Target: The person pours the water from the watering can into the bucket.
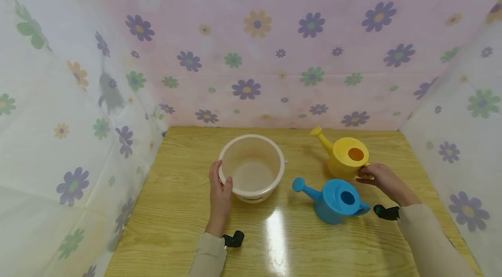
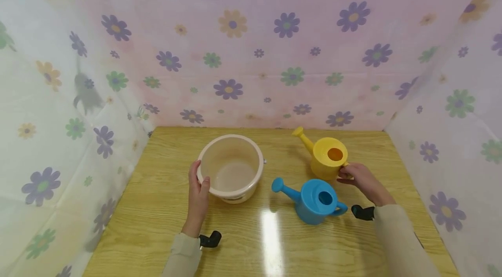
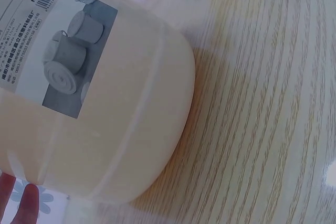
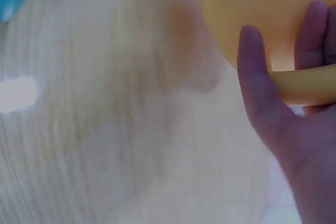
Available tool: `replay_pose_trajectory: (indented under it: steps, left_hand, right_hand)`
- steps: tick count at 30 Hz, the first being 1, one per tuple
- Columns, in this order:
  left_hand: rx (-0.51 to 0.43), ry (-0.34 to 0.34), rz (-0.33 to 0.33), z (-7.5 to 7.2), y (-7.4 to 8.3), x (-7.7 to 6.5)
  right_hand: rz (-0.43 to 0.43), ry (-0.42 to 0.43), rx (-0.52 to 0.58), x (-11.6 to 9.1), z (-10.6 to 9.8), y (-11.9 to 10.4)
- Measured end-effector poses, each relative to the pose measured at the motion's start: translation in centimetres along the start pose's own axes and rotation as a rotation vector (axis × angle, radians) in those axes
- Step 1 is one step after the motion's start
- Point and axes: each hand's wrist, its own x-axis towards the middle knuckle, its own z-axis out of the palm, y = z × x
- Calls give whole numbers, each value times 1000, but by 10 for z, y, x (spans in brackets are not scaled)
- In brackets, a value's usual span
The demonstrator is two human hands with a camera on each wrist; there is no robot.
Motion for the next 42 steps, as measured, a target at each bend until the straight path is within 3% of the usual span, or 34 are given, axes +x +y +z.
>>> replay_pose_trajectory:
  steps: [11, 21, 27, 31, 38, 42]
  left_hand:
    - [-5, 3, 3, 2, -3, -6]
    - [24, 9, 43, 2, -2, -3]
    - [15, 11, 19, 1, -3, 0]
    - [18, 2, 2, 0, 3, 1]
    - [-5, 3, 7, -5, 34, 1]
    - [1, -2, -9, -4, 25, 1]
  right_hand:
    - [-53, 53, -107, -18, 21, -44]
    - [-135, 58, -113, -35, 53, -79]
    - [-174, 61, -160, -48, 75, -97]
    - [-211, 9, -168, -58, 87, -102]
    - [-330, -164, -85, -68, 111, -110]
    - [-363, -248, -48, -72, 124, -107]
